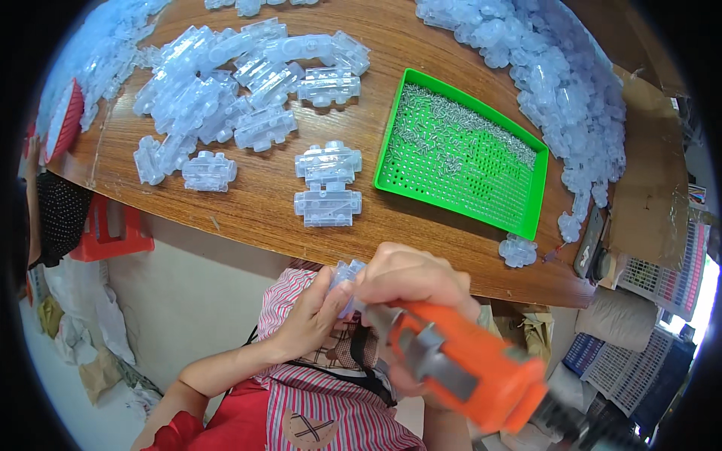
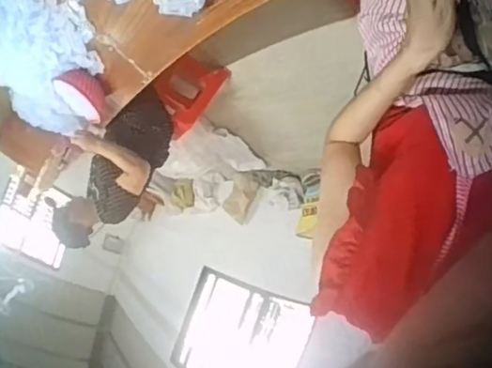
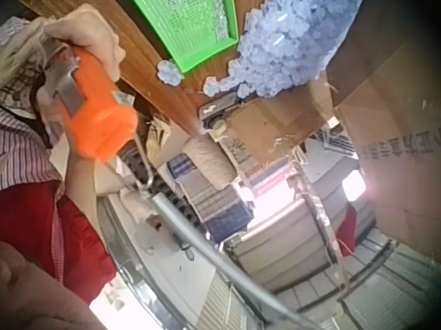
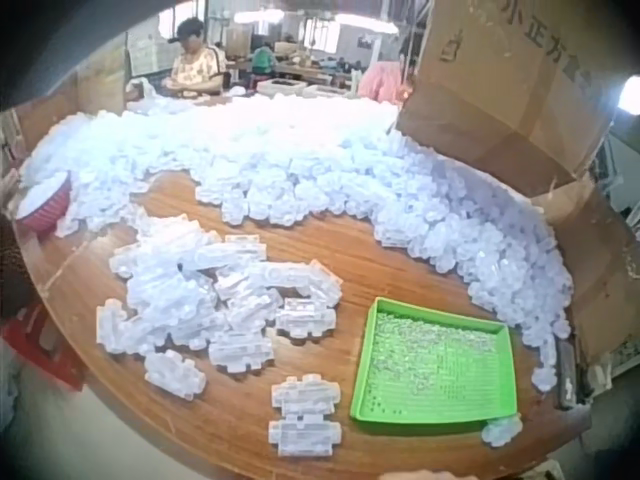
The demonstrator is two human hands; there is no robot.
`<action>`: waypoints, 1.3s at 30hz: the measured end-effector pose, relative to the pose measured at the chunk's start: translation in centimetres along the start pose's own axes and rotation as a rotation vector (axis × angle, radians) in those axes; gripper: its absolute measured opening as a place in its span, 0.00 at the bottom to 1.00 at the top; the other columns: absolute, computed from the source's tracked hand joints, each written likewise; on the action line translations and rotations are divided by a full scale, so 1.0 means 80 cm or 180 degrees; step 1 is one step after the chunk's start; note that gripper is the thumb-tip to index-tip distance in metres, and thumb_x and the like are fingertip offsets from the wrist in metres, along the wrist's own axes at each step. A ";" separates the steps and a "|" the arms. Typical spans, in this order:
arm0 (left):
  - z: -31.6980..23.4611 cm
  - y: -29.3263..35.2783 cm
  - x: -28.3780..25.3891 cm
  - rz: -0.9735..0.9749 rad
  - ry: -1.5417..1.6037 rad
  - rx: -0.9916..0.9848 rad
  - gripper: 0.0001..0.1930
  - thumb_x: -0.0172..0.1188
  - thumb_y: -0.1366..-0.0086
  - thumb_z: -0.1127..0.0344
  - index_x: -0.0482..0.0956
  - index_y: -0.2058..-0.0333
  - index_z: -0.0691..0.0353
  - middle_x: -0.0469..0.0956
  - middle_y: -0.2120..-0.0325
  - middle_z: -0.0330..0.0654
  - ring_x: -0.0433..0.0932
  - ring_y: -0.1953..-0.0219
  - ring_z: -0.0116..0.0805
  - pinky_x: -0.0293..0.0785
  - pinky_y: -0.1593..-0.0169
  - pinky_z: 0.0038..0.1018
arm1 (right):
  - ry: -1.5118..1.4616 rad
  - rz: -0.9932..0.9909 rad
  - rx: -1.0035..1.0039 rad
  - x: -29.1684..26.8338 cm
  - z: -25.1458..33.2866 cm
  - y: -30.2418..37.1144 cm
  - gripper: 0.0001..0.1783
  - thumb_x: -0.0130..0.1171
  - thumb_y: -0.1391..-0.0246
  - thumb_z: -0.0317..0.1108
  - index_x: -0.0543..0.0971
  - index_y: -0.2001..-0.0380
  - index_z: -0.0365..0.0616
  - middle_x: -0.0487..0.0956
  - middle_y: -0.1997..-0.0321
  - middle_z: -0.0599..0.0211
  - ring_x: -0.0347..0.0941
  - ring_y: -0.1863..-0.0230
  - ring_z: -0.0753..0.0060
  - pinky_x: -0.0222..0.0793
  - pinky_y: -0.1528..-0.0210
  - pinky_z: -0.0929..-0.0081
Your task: Assembling plastic components by inserting screws using an electric screwdriver.
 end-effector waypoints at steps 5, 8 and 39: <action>0.017 0.003 0.000 -0.0245 -0.0541 0.0494 0.15 0.44 0.27 0.58 0.64 0.55 0.67 0.75 0.69 0.45 0.75 0.67 0.39 0.70 0.65 0.28 | -0.0503 -0.0283 -0.0379 -0.005 0.037 -0.022 0.40 0.53 0.52 0.72 0.70 0.67 0.39 0.69 0.84 0.69 0.65 0.81 0.74 0.64 0.83 0.78; -0.005 0.006 0.002 0.0185 0.1446 -0.0808 0.17 0.45 0.27 0.55 0.65 0.52 0.64 0.75 0.63 0.38 0.72 0.64 0.24 0.70 0.58 0.21 | -0.0402 -0.0493 -0.0388 -0.013 0.041 -0.016 0.39 0.53 0.52 0.72 0.70 0.67 0.40 0.69 0.84 0.71 0.64 0.81 0.75 0.64 0.83 0.78; -0.002 -0.003 0.014 -0.0155 0.2059 -0.0373 0.12 0.55 0.34 0.74 0.62 0.56 0.68 0.73 0.59 0.42 0.75 0.60 0.20 0.72 0.59 0.16 | -0.0273 0.0036 -0.0203 -0.008 -0.007 -0.005 0.41 0.64 0.65 0.73 0.72 0.71 0.40 0.72 0.82 0.64 0.69 0.79 0.67 0.70 0.77 0.71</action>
Point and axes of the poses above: each hand's wrist, its own y-axis away from the middle knuckle, its own x-axis out of the palm, z = x × y, the point moved 3 cm from there along -y, towards the middle knuckle
